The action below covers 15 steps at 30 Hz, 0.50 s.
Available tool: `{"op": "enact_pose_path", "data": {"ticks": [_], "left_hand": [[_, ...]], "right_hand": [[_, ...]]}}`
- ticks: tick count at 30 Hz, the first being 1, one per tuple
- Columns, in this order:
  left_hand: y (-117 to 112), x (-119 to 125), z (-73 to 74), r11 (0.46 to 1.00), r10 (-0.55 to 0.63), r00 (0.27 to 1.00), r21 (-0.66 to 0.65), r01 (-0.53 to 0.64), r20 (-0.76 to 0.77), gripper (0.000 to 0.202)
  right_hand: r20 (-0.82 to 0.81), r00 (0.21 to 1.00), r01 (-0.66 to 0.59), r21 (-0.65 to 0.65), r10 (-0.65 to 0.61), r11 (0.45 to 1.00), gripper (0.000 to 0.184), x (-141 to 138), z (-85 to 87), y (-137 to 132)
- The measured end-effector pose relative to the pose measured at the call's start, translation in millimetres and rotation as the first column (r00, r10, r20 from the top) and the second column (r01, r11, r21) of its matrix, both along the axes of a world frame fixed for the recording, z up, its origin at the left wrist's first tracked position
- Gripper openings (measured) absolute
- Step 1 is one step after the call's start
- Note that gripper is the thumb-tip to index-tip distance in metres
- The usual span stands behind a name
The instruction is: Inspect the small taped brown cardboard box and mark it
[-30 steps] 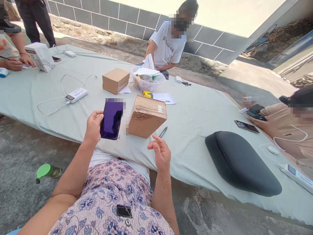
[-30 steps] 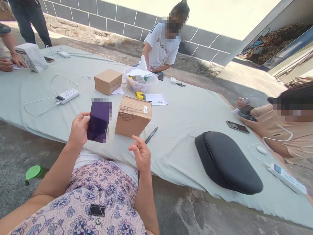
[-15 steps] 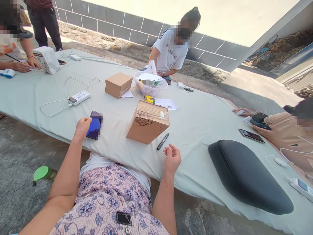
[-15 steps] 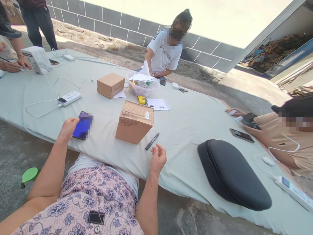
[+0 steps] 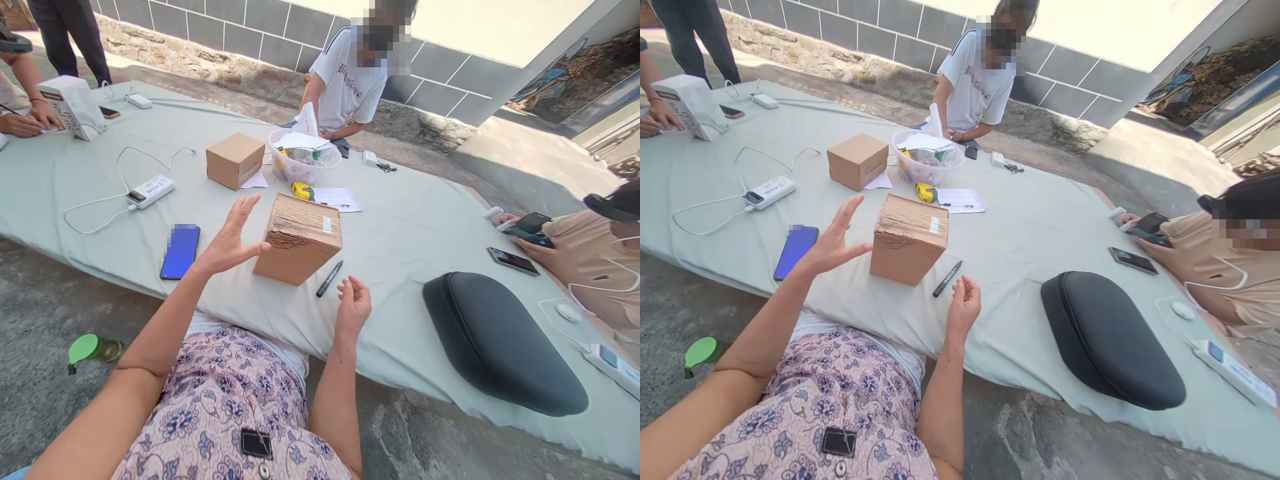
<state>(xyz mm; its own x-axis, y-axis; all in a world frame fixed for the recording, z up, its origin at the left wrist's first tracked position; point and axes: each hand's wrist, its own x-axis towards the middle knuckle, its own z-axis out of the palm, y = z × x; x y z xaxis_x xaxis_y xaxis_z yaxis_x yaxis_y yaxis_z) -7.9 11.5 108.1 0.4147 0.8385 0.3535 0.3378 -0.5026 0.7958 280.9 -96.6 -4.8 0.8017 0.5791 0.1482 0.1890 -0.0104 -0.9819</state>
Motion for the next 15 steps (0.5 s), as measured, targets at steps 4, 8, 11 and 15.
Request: {"op": "enact_pose_path", "data": {"ticks": [4, 8, 11, 15], "left_hand": [[3, 39, 11.1, 0.985, -0.058, 0.998, 0.164, 0.062, -0.031, 0.097], [14, 60, -0.3, 0.965, -0.05, 0.999, 0.257, 0.053, -0.019, 0.064], [20, 58, -11.2, 0.975, -0.042, 0.999, 0.22, 0.037, 0.017, 0.048], [18, 40, -23.0, 0.981, 0.029, 0.991, 0.185, -0.054, 0.131, 0.05]], "right_hand": [[0.032, 0.99, -0.142, 0.055, 0.14, 0.988, 0.055, -15, 11.1, 10], [0.083, 0.959, -0.275, 0.029, 0.272, 0.961, 0.063, -35, 4.3, 18], [0.118, 0.916, -0.379, -0.057, 0.383, 0.924, 0.067, -52, -6.1, 21], [0.244, 0.866, -0.431, -0.079, 0.437, 0.899, 0.067, -66, -1.9, 18]]}}
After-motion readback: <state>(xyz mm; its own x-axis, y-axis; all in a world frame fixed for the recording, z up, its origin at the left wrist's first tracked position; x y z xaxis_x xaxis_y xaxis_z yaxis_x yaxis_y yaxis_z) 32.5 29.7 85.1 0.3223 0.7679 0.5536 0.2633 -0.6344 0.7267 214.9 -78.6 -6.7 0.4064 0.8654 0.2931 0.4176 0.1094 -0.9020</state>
